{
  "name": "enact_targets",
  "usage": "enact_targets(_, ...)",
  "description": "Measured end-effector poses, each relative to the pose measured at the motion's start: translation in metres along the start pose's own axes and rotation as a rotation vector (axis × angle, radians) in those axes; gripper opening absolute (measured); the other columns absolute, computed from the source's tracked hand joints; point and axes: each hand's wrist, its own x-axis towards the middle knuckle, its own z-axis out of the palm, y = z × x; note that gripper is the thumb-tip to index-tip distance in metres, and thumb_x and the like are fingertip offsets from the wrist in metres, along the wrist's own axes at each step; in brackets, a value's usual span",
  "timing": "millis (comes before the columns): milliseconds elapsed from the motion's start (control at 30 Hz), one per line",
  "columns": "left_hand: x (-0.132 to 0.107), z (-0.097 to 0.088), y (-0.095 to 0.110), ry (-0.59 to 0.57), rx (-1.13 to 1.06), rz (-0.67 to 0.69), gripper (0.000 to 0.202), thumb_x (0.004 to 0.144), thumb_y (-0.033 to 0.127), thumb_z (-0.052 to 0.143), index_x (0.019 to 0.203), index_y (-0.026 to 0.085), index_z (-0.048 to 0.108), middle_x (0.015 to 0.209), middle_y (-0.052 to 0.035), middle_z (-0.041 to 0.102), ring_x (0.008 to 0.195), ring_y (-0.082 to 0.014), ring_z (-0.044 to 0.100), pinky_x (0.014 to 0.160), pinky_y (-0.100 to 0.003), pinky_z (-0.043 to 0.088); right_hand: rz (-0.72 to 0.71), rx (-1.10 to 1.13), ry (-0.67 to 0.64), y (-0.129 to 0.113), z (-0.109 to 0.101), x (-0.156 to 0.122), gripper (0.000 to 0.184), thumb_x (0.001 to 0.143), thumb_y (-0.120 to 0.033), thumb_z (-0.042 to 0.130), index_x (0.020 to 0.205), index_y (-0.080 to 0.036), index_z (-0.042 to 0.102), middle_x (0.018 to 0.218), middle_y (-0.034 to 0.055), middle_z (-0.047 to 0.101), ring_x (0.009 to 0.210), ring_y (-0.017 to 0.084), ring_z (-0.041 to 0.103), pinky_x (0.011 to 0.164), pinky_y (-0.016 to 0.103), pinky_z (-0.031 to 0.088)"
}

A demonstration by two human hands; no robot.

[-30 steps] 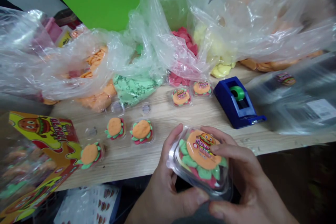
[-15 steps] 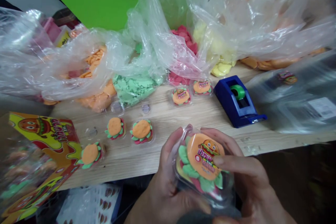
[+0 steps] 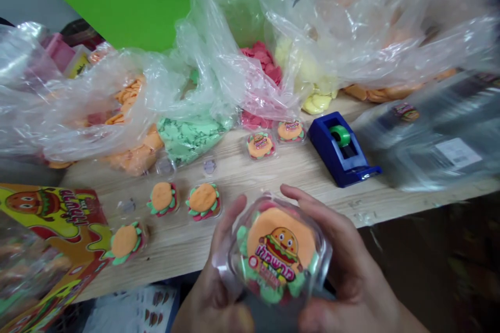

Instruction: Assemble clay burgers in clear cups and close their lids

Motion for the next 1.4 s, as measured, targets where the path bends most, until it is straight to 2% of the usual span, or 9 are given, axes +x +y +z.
enact_targets(67,-0.001,0.006,0.005,0.053,0.003,0.036,0.065,0.073,0.038,0.066,0.13,0.045,0.035,0.135,0.0046,0.047,0.123,-0.0289,0.042,0.1,-0.042,0.039,0.049,0.108,0.045,0.0,0.004,0.002,0.087,0.061,-0.028,0.078,0.13,-0.048,0.03,0.145,-0.0068,0.031,0.13,0.02,0.034,0.103,0.031,0.035)
enact_targets(167,0.0,0.011,0.006,0.108,0.006,0.063,0.063,0.075,0.037,0.065,0.129,0.048,0.034,0.137,0.0089,0.044,0.125,-0.0275,0.04,0.101,-0.04,0.039,0.085,0.184,0.088,0.0,0.006,0.003,0.083,0.06,-0.024,0.079,0.127,-0.048,0.037,0.139,-0.0096,0.043,0.126,0.015,0.041,0.102,0.025,0.034)
enact_targets(367,0.002,0.021,0.005,0.179,0.051,0.129,0.066,0.076,0.028,0.065,0.129,0.05,0.032,0.14,0.0121,0.039,0.128,-0.0258,0.035,0.102,-0.039,0.039,0.108,0.258,0.171,-0.002,0.011,0.002,0.051,0.08,-0.02,0.062,0.123,-0.045,0.048,0.134,-0.0091,0.048,0.125,0.015,0.042,0.105,0.031,0.031)
enact_targets(567,0.001,0.035,0.001,0.146,0.132,0.173,0.067,0.082,0.023,0.058,0.13,0.055,0.025,0.146,0.0139,0.026,0.13,-0.0247,0.032,0.101,-0.036,0.039,0.217,0.307,0.348,0.002,0.013,-0.002,0.031,0.086,-0.028,0.051,0.116,-0.037,0.058,0.13,-0.0016,0.053,0.125,0.022,0.041,0.104,0.045,0.028)
enact_targets(733,0.005,0.032,-0.004,0.084,0.256,0.28,0.059,0.084,0.034,0.051,0.134,0.047,0.023,0.149,0.0104,0.018,0.134,-0.024,0.022,0.107,-0.034,0.028,0.259,0.476,0.299,0.011,0.008,-0.003,0.033,0.089,-0.032,0.042,0.119,-0.041,0.053,0.134,-0.003,0.048,0.123,0.023,0.042,0.095,0.039,0.043)
enact_targets(833,0.004,0.03,-0.003,0.203,0.415,0.401,0.05,0.084,0.042,0.047,0.132,0.039,0.036,0.146,0.0065,0.027,0.135,-0.0259,0.017,0.11,-0.034,0.02,0.251,0.498,0.246,0.016,0.007,-0.003,0.034,0.09,-0.032,0.041,0.12,-0.044,0.051,0.134,-0.0047,0.048,0.122,0.023,0.044,0.09,0.037,0.048)
enact_targets(1000,0.003,0.024,-0.002,0.285,0.463,0.398,0.035,0.088,0.029,0.045,0.122,0.037,0.051,0.116,-0.0019,0.052,0.112,-0.0214,0.046,0.096,-0.032,0.042,0.232,0.456,0.272,0.02,0.007,-0.009,0.037,0.09,-0.03,0.038,0.122,-0.044,0.048,0.133,-0.0049,0.05,0.117,0.024,0.051,0.081,0.036,0.055)
enact_targets(1233,0.013,0.018,-0.004,0.319,0.341,0.416,0.032,0.087,0.021,0.05,0.114,0.035,0.059,0.098,-0.0013,0.056,0.09,-0.0127,0.053,0.082,-0.021,0.047,0.226,0.43,0.303,0.02,0.008,-0.011,0.036,0.089,-0.028,0.042,0.12,-0.044,0.05,0.132,-0.0055,0.051,0.119,0.023,0.049,0.082,0.036,0.054)
enact_targets(1400,0.012,0.019,-0.006,0.276,0.43,0.505,0.032,0.085,0.031,0.052,0.117,0.035,0.057,0.086,-0.0003,0.057,0.075,-0.0114,0.053,0.067,-0.019,0.047,0.227,0.459,0.384,0.027,0.003,-0.016,0.035,0.089,-0.031,0.044,0.121,-0.042,0.051,0.138,-0.0039,0.044,0.118,0.025,0.05,0.082,0.037,0.055)
